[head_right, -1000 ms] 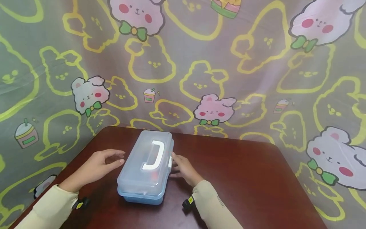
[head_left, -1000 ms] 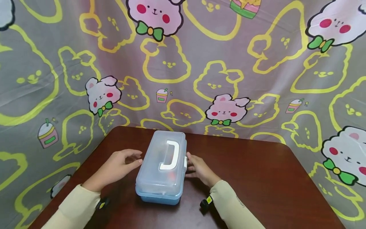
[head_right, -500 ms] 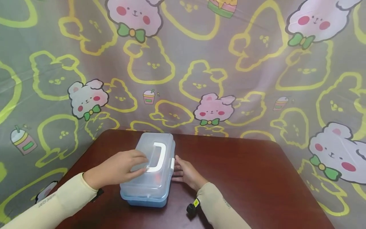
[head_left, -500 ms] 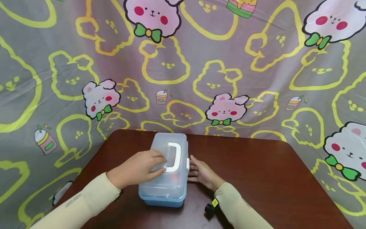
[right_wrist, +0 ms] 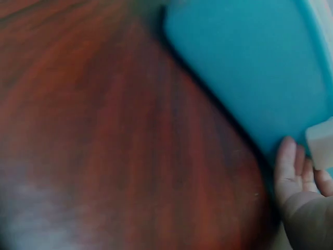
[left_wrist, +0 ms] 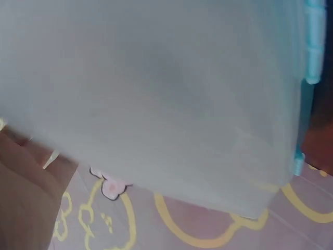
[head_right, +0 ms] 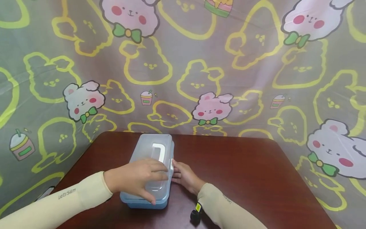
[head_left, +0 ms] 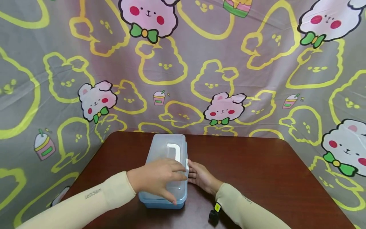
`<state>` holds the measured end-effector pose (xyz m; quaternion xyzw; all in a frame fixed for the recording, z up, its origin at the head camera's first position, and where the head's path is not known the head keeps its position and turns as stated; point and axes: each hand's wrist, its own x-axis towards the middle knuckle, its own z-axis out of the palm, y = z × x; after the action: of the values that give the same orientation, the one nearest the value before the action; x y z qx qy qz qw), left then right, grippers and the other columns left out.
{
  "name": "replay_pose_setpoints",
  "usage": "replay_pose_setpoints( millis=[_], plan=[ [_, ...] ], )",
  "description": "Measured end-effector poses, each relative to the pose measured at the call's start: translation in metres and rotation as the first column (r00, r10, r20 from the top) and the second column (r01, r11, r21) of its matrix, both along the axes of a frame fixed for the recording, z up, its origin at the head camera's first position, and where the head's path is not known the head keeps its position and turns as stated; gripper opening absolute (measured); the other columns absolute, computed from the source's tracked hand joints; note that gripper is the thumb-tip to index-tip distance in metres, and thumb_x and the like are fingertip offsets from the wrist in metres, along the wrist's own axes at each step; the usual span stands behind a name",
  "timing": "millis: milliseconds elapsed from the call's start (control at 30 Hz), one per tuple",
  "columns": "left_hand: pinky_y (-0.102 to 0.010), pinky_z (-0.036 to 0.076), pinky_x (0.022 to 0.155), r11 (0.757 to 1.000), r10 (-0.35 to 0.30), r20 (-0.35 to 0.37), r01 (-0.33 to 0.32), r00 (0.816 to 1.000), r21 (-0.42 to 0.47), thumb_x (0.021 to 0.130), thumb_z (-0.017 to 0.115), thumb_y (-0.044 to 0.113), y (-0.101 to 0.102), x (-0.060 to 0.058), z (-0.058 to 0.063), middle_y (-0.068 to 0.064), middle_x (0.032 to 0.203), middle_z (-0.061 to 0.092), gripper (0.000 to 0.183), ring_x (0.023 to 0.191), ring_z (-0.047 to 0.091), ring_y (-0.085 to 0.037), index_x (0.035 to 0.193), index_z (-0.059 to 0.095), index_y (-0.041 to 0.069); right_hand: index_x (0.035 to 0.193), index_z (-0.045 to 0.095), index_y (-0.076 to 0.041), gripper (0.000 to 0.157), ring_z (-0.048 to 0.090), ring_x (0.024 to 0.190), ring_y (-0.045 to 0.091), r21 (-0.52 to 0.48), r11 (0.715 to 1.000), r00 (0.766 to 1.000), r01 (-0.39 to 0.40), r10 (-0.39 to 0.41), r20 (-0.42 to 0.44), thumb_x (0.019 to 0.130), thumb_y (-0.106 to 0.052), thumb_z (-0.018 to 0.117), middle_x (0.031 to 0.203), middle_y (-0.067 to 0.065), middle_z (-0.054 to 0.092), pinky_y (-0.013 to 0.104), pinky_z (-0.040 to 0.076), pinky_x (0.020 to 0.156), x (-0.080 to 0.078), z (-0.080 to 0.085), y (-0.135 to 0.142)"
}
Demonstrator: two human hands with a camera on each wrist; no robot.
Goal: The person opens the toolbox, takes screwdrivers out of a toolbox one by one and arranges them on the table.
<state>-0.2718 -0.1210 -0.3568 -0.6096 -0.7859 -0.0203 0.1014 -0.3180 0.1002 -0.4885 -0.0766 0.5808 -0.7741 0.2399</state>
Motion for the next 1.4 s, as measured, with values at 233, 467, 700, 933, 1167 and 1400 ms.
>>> replay_pose_setpoints(
  millis=[233,467,700,933,1167,1400],
  plan=[
    [-0.037,0.031,0.109,0.993,-0.020,-0.014,0.019,1.000,-0.121,0.074,0.068,0.071,0.009,0.002,-0.003,0.002,0.138,0.052,0.076,0.130,0.042,-0.013,0.132,0.062,0.022,0.118,0.046,-0.001,0.045,0.064,0.089,0.018,-0.027,1.000,1.000,-0.005,0.005,-0.010,0.100,-0.041,0.053,0.098,0.006,0.064,0.036,0.053,0.078,0.003,0.003,-0.003],
    [-0.043,0.030,0.110,0.974,-0.018,-0.037,0.009,0.999,-0.224,0.070,0.077,0.062,0.015,0.007,-0.005,0.002,0.144,0.048,0.075,0.135,0.039,-0.017,0.132,0.062,0.023,0.114,0.050,-0.001,0.030,0.064,0.086,0.016,-0.066,0.998,1.000,0.004,-0.004,0.007,0.098,-0.025,0.058,0.096,0.005,0.064,0.033,0.052,0.080,0.003,0.001,-0.001],
    [-0.044,0.033,0.109,0.975,-0.021,-0.086,0.002,0.996,-0.222,0.069,0.080,0.060,0.017,0.008,-0.006,0.003,0.130,0.058,0.069,0.127,0.046,-0.017,0.126,0.065,0.023,0.119,0.045,0.004,0.034,0.063,0.084,0.015,-0.034,0.999,1.000,-0.011,0.011,-0.008,0.099,-0.022,0.057,0.095,0.007,0.063,0.034,0.052,0.081,0.002,0.004,0.000],
    [-0.044,0.031,0.110,0.977,-0.020,-0.096,-0.001,0.995,-0.215,0.069,0.081,0.059,0.017,0.008,-0.008,0.003,0.132,0.057,0.068,0.130,0.045,-0.018,0.124,0.066,0.023,0.124,0.044,0.010,0.050,0.064,0.084,0.017,0.086,0.996,0.999,-0.032,0.036,-0.040,0.097,-0.028,0.062,0.099,0.011,0.063,0.039,0.053,0.086,-0.001,0.015,0.007],
    [-0.044,0.031,0.110,0.977,-0.027,-0.089,0.007,0.996,-0.212,0.068,0.082,0.058,0.020,0.007,-0.008,0.003,0.125,0.060,0.066,0.129,0.045,-0.019,0.122,0.067,0.022,0.120,0.045,0.009,0.047,0.066,0.083,0.020,0.129,0.991,0.998,-0.036,0.043,-0.049,0.096,-0.028,0.063,0.099,0.012,0.062,0.038,0.054,0.082,-0.004,0.022,0.018],
    [-0.044,0.033,0.108,0.979,-0.028,-0.094,0.009,0.995,-0.204,0.067,0.082,0.058,0.019,0.007,-0.008,0.005,0.121,0.061,0.064,0.126,0.047,-0.019,0.119,0.067,0.023,0.125,0.044,0.011,0.042,0.066,0.091,0.021,0.019,0.995,0.995,-0.096,0.096,-0.039,0.100,-0.022,0.055,0.099,0.010,0.066,0.042,0.051,0.090,-0.005,0.020,0.028]
  ],
)
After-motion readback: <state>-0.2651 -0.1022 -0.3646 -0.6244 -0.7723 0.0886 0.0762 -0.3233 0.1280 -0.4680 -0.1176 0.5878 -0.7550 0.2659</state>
